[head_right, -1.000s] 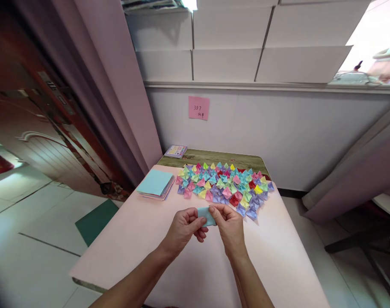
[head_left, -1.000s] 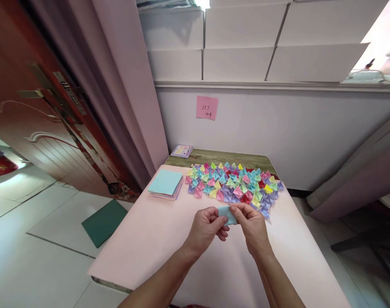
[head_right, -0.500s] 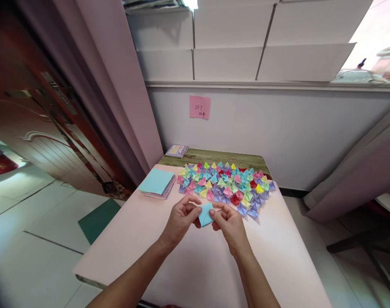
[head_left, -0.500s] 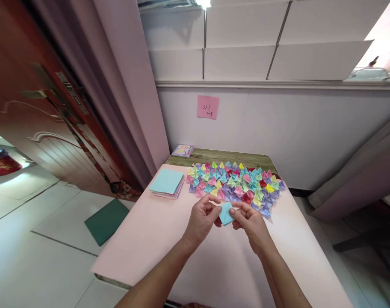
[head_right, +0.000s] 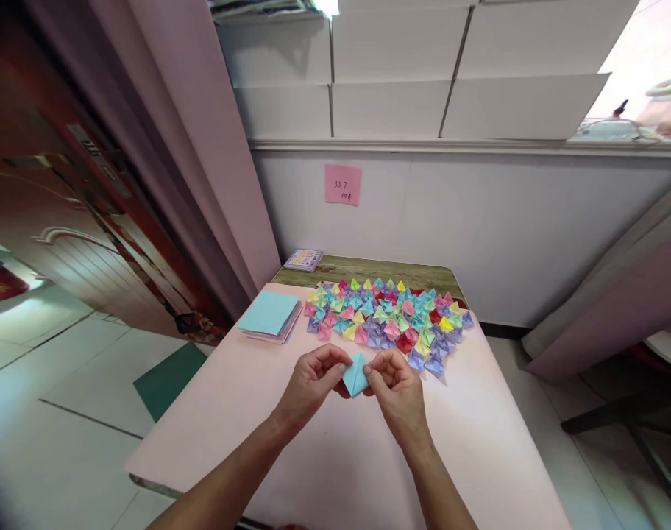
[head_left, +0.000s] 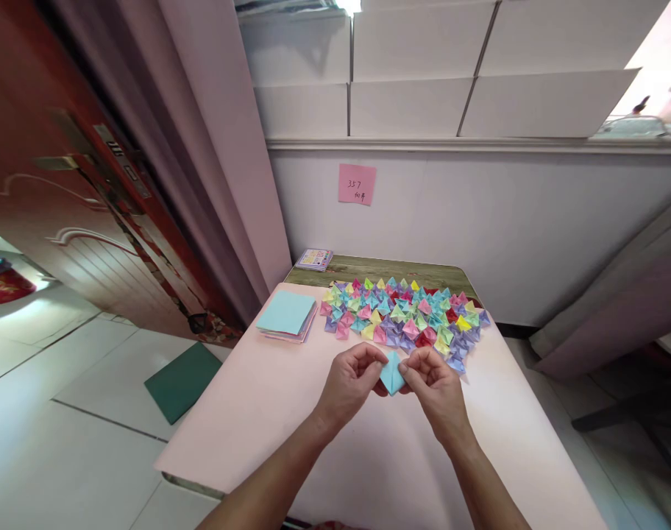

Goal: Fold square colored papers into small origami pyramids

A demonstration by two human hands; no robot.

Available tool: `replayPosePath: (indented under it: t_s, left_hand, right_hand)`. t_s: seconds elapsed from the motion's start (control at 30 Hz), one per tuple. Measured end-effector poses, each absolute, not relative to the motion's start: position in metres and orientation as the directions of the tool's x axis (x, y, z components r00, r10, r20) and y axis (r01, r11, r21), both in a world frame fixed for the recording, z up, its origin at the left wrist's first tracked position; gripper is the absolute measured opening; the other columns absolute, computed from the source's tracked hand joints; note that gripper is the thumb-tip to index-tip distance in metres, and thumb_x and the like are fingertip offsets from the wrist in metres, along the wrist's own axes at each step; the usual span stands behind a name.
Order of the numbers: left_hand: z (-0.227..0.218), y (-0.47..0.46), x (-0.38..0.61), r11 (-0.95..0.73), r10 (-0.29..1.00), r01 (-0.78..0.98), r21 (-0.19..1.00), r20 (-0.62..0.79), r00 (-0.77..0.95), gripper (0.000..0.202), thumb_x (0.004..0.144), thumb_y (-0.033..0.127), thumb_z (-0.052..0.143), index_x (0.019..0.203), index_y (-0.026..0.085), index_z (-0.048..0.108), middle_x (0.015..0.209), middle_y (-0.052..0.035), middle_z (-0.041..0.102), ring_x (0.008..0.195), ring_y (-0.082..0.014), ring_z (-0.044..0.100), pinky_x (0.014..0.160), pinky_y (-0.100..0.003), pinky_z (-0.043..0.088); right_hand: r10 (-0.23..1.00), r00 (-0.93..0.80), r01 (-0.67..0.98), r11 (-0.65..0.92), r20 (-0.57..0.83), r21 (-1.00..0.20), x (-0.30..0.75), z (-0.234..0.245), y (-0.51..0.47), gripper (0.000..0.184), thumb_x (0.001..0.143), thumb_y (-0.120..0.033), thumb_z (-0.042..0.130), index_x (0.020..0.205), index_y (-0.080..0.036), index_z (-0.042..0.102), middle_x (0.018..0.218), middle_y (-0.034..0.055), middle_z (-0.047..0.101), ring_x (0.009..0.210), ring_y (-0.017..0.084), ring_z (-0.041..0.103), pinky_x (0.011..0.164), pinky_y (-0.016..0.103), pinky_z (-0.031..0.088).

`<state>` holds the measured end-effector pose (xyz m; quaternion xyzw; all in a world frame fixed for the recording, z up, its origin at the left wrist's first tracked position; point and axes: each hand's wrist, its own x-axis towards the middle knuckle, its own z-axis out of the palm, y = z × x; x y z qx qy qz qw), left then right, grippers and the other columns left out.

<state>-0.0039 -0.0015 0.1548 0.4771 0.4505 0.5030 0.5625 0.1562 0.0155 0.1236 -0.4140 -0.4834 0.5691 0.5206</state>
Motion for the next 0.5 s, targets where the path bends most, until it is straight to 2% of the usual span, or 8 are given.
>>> replayPosePath:
  t_s: [0.13,0.27,0.37,0.5]
  left_hand:
    - [0.157,-0.005,-0.008,0.068,0.974,-0.184,0.981,-0.026,0.223,0.024,0.076,0.027,0.071,0.094,0.015,0.06,0.08,-0.004,0.067,0.068,-0.0154,0.065,0.067,-0.029,0.054]
    - [0.155,-0.005,-0.011,0.075,0.967,-0.209,0.975,-0.02,0.253,0.037,0.068,0.02,0.079,0.099,0.016,0.06,0.088,-0.0035,0.065,0.075,-0.013,0.062,0.07,-0.025,0.052]
    - [0.156,-0.005,-0.012,0.063,0.968,-0.208,0.976,-0.01,0.25,0.034,0.07,0.021,0.078,0.098,0.016,0.06,0.088,-0.0038,0.065,0.076,-0.0134,0.062,0.071,-0.026,0.051]
    - [0.16,-0.005,-0.012,0.045,0.972,-0.194,0.98,0.001,0.235,0.028,0.075,0.026,0.075,0.097,0.015,0.061,0.081,-0.0033,0.065,0.072,-0.015,0.064,0.071,-0.029,0.052]
  right_hand:
    - [0.987,-0.147,-0.127,0.043,0.062,-0.991,0.163,0.125,0.016,0.022,0.08,-0.04,0.068,0.087,-0.02,0.064,0.077,0.0018,0.064,0.064,0.014,0.058,0.06,0.027,0.051]
    - [0.966,-0.252,-0.143,0.017,0.053,-0.99,0.174,0.13,0.014,0.023,0.079,-0.039,0.068,0.093,-0.021,0.068,0.086,0.004,0.067,0.075,0.018,0.061,0.071,0.031,0.052]
    - [0.938,-0.343,-0.18,-0.019,0.045,-0.983,0.177,0.134,0.011,0.03,0.076,-0.037,0.072,0.102,-0.022,0.066,0.094,0.0056,0.067,0.086,0.02,0.063,0.077,0.032,0.052]
    - [0.927,-0.37,-0.201,-0.017,0.06,-0.979,0.175,0.139,0.008,0.033,0.075,-0.038,0.074,0.102,-0.023,0.063,0.092,0.0054,0.067,0.084,0.02,0.064,0.077,0.033,0.052]
